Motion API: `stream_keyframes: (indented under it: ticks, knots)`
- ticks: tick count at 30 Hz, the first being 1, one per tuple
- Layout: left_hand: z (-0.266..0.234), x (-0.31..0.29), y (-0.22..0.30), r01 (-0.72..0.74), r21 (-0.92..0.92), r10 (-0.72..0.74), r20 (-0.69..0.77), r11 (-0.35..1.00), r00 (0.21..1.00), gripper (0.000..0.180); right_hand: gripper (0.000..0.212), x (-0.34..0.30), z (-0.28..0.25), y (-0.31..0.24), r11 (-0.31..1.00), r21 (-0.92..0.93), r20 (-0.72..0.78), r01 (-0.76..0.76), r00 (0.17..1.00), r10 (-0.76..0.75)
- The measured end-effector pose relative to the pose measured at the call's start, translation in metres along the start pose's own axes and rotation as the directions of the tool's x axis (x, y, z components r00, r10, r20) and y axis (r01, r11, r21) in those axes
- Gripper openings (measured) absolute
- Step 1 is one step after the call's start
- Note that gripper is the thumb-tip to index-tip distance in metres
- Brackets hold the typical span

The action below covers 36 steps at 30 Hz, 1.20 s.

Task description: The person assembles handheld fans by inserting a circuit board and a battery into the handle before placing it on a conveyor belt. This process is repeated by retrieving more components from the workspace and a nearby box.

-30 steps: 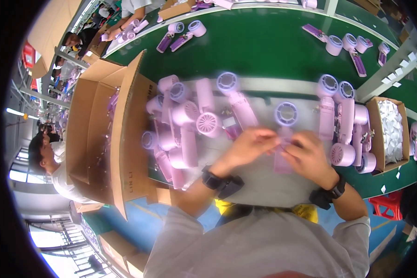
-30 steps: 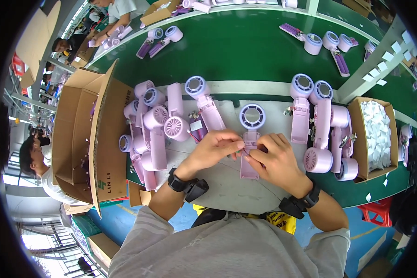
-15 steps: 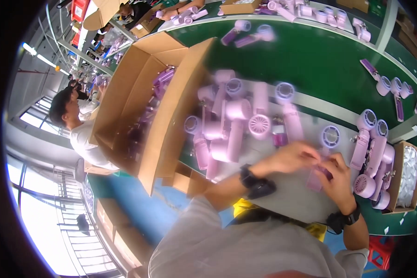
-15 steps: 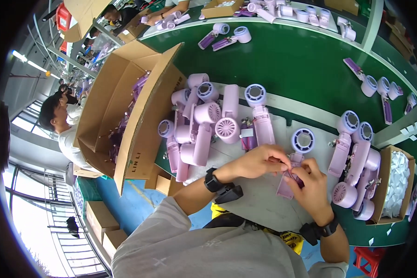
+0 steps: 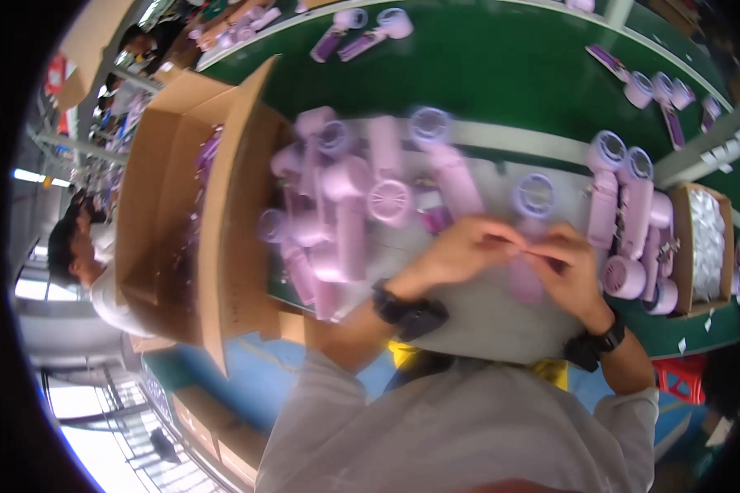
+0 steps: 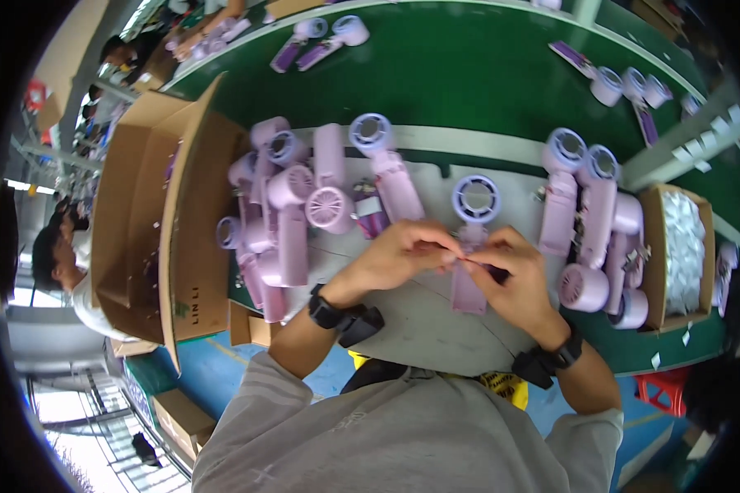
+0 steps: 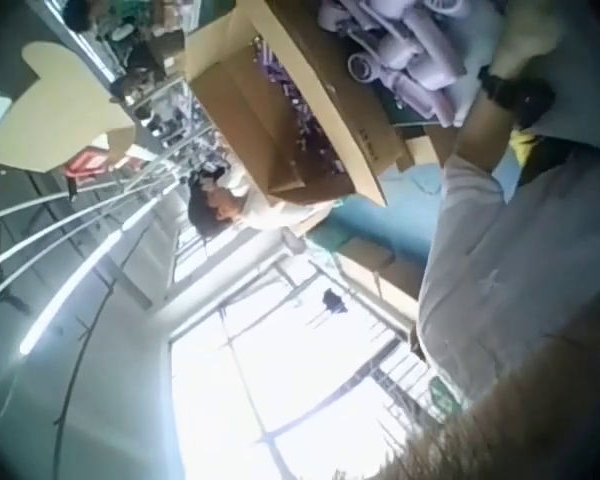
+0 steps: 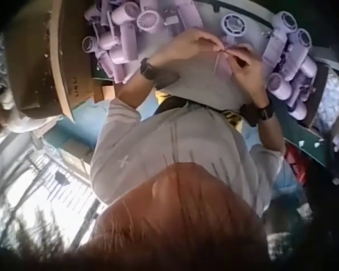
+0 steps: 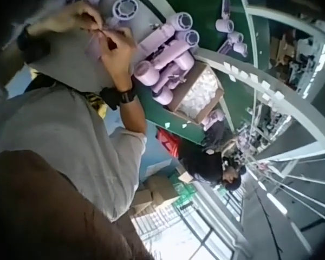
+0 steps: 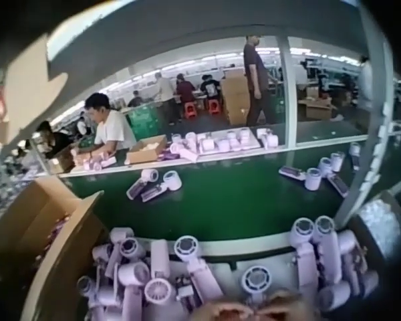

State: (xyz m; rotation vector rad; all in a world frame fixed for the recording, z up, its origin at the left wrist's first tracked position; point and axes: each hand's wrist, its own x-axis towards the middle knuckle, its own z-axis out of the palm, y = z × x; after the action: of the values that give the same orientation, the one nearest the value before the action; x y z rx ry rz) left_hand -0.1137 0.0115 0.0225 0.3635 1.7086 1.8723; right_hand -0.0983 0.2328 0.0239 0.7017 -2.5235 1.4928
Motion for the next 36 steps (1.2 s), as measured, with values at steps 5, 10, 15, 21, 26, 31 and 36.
stream_keyframes:
  ticks: [5,10,15,21,26,31,36]
  knots:
    - [-0.003,-0.005,0.013,0.014,0.018,-0.014,0.014,1.000,1.000,0.022,0.018,0.004,0.004,-0.003,0.996,0.090,0.002,0.025,1.000,-0.025]
    - [-0.002,-0.005,0.016,0.011,-0.010,-0.011,-0.002,1.000,1.000,0.033,0.016,0.002,0.005,-0.005,0.996,0.089,0.009,0.008,1.000,-0.009]
    - [-0.003,-0.007,0.013,-0.006,0.019,0.007,-0.055,1.000,0.998,0.034,0.016,0.002,0.003,-0.007,0.998,0.062,0.033,0.006,0.999,-0.008]
    - [-0.002,-0.008,0.019,0.014,-0.015,-0.016,-0.090,1.000,0.996,0.032,0.015,0.000,0.006,-0.009,0.999,0.048,0.027,0.015,0.999,-0.017]
    - [-0.004,-0.007,0.017,-0.031,0.012,0.032,-0.126,0.999,0.992,0.032,0.017,0.001,0.006,-0.007,0.997,0.078,0.028,0.004,1.000,-0.006]
    - [-0.004,-0.007,0.019,-0.062,0.049,0.068,-0.131,0.997,0.989,0.032,0.017,0.001,0.006,-0.006,0.996,0.093,0.006,0.005,1.000,-0.005]
    - [-0.005,-0.007,0.022,-0.022,0.046,0.028,-0.130,0.999,0.991,0.031,0.017,0.003,0.005,-0.008,0.997,0.077,-0.004,0.009,1.000,-0.009]
